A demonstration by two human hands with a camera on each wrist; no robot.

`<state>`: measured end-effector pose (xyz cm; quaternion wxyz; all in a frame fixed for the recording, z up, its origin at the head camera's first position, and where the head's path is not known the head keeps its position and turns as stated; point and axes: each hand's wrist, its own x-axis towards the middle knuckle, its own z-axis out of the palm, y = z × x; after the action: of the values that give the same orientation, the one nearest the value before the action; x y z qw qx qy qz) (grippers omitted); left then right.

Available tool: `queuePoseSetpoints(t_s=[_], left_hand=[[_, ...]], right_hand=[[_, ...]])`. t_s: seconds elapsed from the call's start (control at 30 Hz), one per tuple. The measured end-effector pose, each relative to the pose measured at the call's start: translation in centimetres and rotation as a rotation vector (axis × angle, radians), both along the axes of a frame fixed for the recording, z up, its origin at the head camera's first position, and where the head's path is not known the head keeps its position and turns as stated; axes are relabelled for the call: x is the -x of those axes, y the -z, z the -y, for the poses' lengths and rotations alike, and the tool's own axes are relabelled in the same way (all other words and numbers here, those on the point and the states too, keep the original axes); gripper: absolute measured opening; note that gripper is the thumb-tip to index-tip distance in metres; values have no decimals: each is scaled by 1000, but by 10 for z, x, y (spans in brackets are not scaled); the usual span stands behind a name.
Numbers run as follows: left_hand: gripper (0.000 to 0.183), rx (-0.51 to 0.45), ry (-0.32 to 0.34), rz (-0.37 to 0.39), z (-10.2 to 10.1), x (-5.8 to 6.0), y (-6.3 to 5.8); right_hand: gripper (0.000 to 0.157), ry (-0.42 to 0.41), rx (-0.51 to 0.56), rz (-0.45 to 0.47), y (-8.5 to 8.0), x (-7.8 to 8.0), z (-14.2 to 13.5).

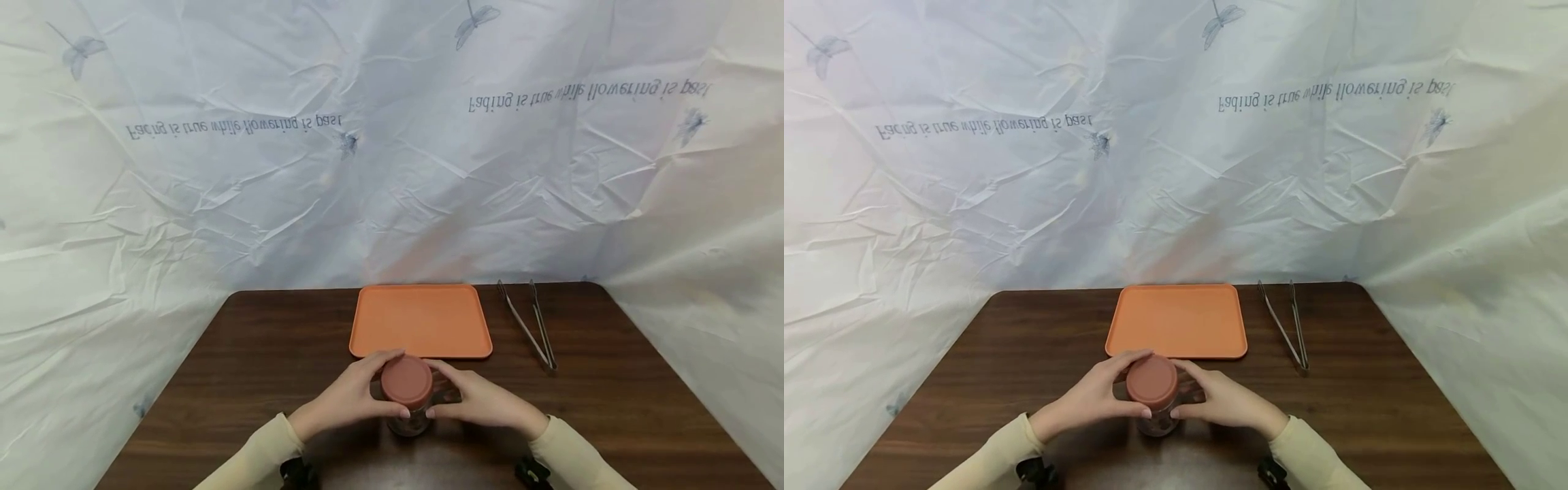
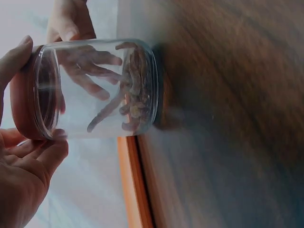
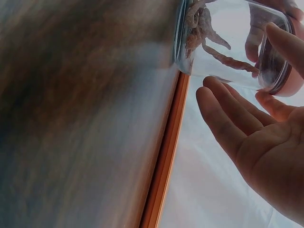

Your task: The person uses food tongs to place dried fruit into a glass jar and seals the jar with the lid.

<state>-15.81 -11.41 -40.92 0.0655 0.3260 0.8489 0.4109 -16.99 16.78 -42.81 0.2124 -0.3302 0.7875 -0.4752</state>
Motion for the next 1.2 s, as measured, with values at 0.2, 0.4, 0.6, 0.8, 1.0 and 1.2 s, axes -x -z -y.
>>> queuePoseSetpoints(t_s=[0.2,0.4,0.6,0.8,1.0,1.2], left_hand=[[87,-96,-35,55,-2,-1,4],[91,-104,-32,50,-12,2,6],[92,-94,-43,34,-25,10,8],[92,-79,-40,24,-38,19,10],[93,-70,-33,29,-39,22,12],[90,-42,-3,33,-35,26,11]], right_hand=[[76,-3,-34,-11,0,2,0],[77,-5,-49,-16,0,7,-6],[82,-3,-17,59,2,14,-17],[82,17,23,91,3,19,-26],[81,21,15,74,3,19,-26],[81,53,3,57,2,18,-24]])
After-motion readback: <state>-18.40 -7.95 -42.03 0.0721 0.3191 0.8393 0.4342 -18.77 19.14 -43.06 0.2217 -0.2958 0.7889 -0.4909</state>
